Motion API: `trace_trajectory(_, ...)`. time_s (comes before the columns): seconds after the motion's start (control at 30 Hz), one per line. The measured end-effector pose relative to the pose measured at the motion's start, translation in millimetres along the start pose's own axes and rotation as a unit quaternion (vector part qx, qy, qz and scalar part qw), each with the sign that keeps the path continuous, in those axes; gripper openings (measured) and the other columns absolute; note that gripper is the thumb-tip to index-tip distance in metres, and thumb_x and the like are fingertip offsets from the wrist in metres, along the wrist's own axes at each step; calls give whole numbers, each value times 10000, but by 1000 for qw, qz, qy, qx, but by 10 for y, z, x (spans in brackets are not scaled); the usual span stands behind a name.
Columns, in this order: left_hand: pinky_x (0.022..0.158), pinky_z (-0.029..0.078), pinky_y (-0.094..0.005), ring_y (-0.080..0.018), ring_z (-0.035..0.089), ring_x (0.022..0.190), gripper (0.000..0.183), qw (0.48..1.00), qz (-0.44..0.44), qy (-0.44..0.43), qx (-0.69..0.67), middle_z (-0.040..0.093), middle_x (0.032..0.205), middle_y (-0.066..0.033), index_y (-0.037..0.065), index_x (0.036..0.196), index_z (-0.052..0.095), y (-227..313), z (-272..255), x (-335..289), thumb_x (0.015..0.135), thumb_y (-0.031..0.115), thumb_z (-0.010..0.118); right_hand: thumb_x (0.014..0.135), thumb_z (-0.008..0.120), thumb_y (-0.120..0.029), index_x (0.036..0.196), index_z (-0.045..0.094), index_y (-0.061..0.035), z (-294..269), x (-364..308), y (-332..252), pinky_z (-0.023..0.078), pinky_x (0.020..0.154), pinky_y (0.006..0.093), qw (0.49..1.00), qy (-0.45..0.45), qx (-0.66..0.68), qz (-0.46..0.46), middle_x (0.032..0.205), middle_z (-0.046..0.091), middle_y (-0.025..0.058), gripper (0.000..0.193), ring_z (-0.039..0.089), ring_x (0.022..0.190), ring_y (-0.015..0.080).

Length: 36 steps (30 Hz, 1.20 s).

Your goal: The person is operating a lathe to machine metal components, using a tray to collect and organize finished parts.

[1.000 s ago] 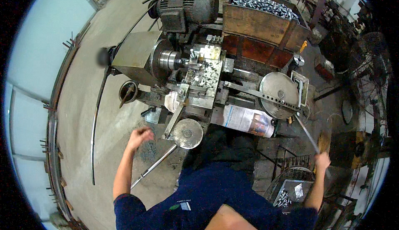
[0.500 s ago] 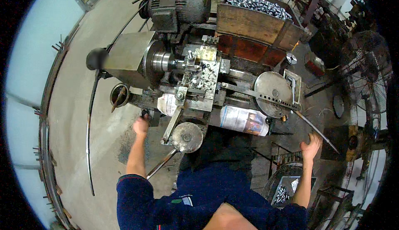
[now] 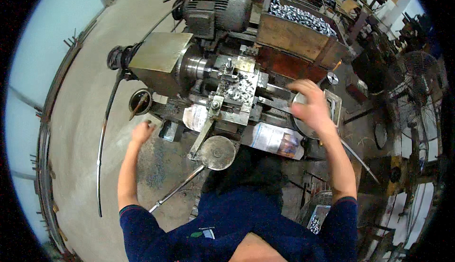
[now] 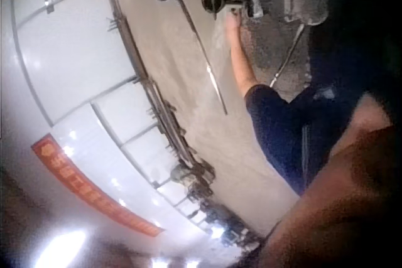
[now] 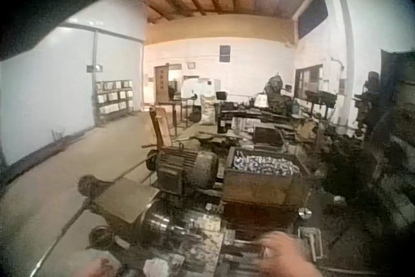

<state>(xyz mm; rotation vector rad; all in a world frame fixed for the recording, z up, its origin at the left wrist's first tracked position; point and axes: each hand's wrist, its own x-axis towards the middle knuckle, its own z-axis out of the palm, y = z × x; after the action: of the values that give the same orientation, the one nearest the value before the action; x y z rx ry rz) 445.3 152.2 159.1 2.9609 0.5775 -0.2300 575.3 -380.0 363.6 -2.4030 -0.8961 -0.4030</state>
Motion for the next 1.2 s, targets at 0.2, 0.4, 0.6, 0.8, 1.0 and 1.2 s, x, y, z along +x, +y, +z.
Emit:
trace_trajectory(0.2,647,469,-432,-326,611,762,319,952,-117,281,-7,641,815,-139,100,1018,599,-796,-1345,-574,875,354,469,513,619,-189,780,659,-56,1078,1181,-618,357,908,395,974,-81,-84,-197,911,598,124,301,540,925,293)
trace_trajectory(0.4,677,460,-423,-285,619,720,642,897,-322,118,-278,585,627,-160,-17,786,613,-1656,-588,-1141,890,546,321,602,611,-295,844,684,-108,1451,1528,-779,219,1018,533,911,-290,-269,-120,896,640,89,314,545,975,262)
trace_trajectory(0.6,651,432,-409,-288,594,656,718,895,-328,223,-203,582,614,-130,18,640,615,-1571,-458,-1419,876,599,266,633,609,-274,895,678,-104,1400,1526,-979,240,1013,508,909,-307,-244,-138,956,640,91,320,558,988,266)
trace_trajectory(0.8,660,425,-439,-358,580,692,655,903,-317,267,-115,612,710,-185,11,738,633,-522,-447,-1659,875,574,327,625,624,-274,888,679,-109,1478,1515,-911,243,1014,509,913,-310,-233,-123,955,640,90,316,558,982,272)
trace_trajectory(1.0,641,419,-451,-375,564,676,588,917,-288,251,-110,592,715,-207,-18,779,603,-417,-460,-1618,860,534,414,633,616,-271,850,686,-101,1448,1463,-856,223,1034,484,920,-279,-257,-103,913,651,93,285,562,962,268)
trace_trajectory(1.2,434,438,-299,-154,549,480,263,915,-172,86,-354,537,571,-84,-20,772,542,-908,-587,-1852,784,227,632,587,594,-310,670,671,-59,243,1376,-561,436,855,385,969,-138,-196,54,706,640,145,276,621,784,291)
